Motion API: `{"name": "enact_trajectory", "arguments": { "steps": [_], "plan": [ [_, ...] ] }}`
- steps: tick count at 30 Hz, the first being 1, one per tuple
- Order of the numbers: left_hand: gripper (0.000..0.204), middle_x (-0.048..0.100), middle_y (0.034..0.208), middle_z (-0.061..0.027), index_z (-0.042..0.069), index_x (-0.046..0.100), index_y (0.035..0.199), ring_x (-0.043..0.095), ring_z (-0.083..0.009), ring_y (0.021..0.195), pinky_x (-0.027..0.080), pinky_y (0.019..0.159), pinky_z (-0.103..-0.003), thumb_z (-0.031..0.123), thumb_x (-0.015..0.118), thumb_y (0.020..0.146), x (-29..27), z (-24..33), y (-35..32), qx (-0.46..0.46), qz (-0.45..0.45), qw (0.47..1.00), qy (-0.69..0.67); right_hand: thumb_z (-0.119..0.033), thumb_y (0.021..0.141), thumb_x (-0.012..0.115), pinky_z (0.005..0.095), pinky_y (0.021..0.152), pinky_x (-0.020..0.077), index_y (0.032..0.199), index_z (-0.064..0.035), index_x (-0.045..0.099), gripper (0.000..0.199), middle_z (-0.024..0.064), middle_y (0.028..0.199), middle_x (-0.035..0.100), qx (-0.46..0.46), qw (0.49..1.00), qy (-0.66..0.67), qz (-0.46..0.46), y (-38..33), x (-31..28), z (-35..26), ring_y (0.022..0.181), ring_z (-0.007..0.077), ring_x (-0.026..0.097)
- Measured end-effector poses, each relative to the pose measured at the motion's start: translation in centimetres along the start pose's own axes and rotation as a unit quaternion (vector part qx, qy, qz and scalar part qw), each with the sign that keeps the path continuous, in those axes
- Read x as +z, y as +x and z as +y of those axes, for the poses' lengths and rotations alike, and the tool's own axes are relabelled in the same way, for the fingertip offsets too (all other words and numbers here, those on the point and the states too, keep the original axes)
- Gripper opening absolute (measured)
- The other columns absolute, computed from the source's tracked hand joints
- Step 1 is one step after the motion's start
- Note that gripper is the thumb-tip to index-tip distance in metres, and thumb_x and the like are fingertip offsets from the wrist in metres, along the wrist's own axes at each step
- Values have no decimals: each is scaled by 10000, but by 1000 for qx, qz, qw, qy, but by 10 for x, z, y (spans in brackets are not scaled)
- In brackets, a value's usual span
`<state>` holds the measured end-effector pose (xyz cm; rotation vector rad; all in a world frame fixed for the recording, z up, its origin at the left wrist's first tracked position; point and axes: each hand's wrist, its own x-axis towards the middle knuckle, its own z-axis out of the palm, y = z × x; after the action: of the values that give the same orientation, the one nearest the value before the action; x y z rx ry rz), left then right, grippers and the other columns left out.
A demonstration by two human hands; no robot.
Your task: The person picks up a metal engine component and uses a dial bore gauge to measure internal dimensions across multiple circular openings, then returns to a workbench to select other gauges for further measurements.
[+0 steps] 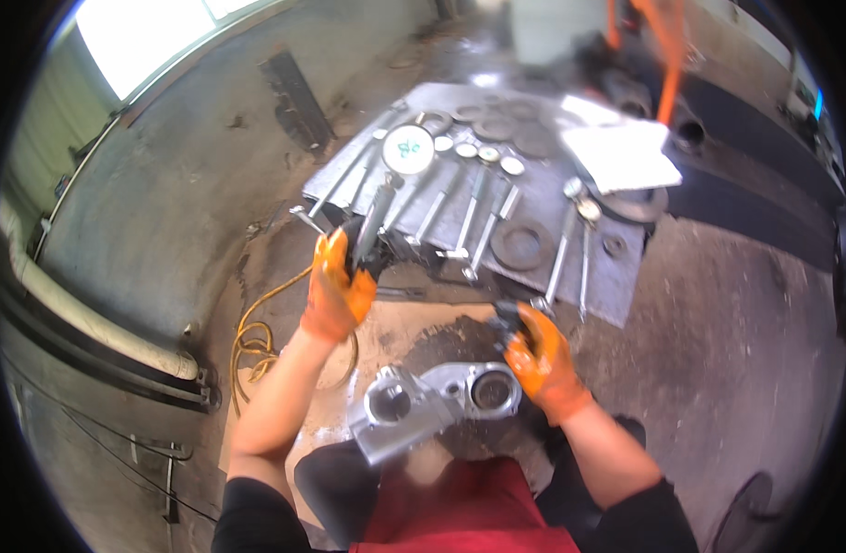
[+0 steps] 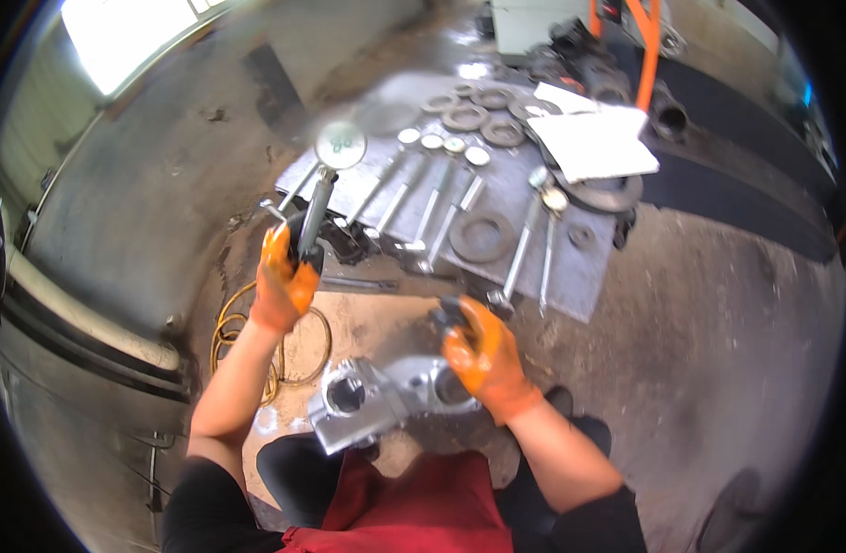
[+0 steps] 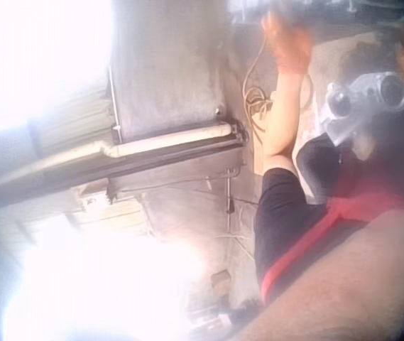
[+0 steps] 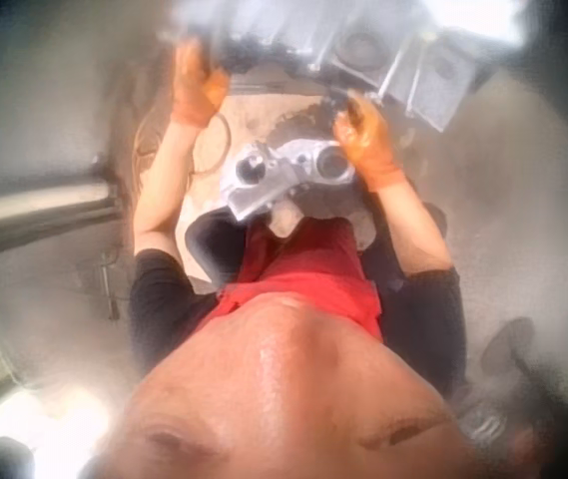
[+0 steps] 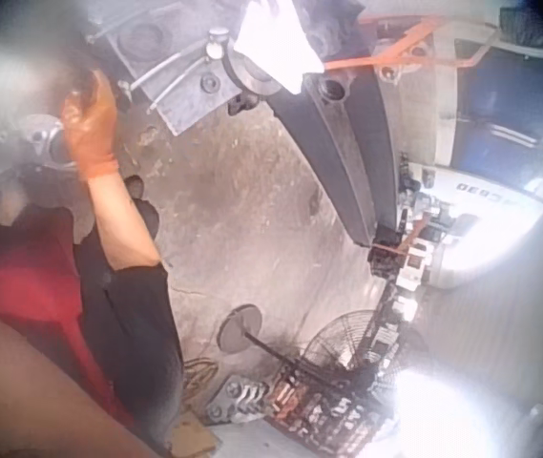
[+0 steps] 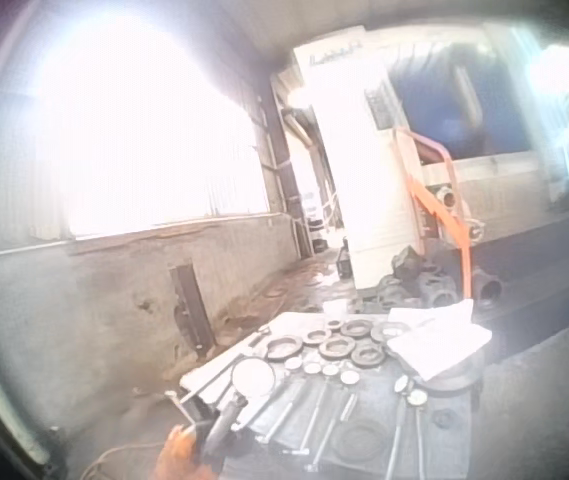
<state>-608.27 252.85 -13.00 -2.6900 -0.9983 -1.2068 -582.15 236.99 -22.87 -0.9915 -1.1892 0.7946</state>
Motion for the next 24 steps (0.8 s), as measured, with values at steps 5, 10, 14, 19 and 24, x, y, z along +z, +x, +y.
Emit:
{"name": "enact_trajectory", "arguments": {
  "steps": [5, 10, 14, 19, 24],
  "plan": [
    [448, 594, 1055, -220, -31, 594, 1185, 543, -418, 913, 468, 832, -495, 15, 647, 742, 15, 130, -77, 32, -48, 997, -53, -97, 950, 647, 278, 735, 526, 1336, 36, 495, 436, 59, 910, 641, 13, 992, 120, -46, -24, 29, -25, 801, 123, 610],
    [532, 591, 1046, -215, -50, 575, 1181, 549, -424, 902, 482, 775, -513, 74, 716, 684, 12, 157, -108, 137, 14, 989, -47, -74, 994, 585, 244, 653, 509, 1196, 18, 571, 223, 21, 875, 645, -13, 998, 43, 32, -53, 0, -51, 737, 92, 610],
    [724, 581, 1115, -200, 46, 504, 1370, 573, -410, 1066, 499, 893, -491, 185, 739, 700, -15, 130, -155, -113, -180, 977, 32, -52, 1001, 568, 250, 716, 537, 1181, 22, 601, 197, 83, 996, 694, 29, 999, 24, 22, -76, -24, -55, 809, 112, 652],
    [642, 599, 1096, -192, 17, 558, 1274, 591, -390, 1046, 504, 866, -466, 298, 777, 740, 12, 106, -211, -122, -260, 955, 70, 22, 974, 603, 301, 752, 578, 1234, -1, 544, 268, 155, 1096, 711, 71, 988, -119, -69, -104, -55, 14, 889, 179, 694],
    [601, 610, 1108, -171, 78, 556, 1239, 615, -380, 1058, 525, 854, -475, 316, 797, 742, 20, 104, -210, -185, -269, 943, 67, 21, 899, 686, 268, 664, 514, 1166, 15, 602, 280, 36, 899, 633, 94, 975, -175, -94, -107, -36, 47, 774, 117, 622]
  ]
}}
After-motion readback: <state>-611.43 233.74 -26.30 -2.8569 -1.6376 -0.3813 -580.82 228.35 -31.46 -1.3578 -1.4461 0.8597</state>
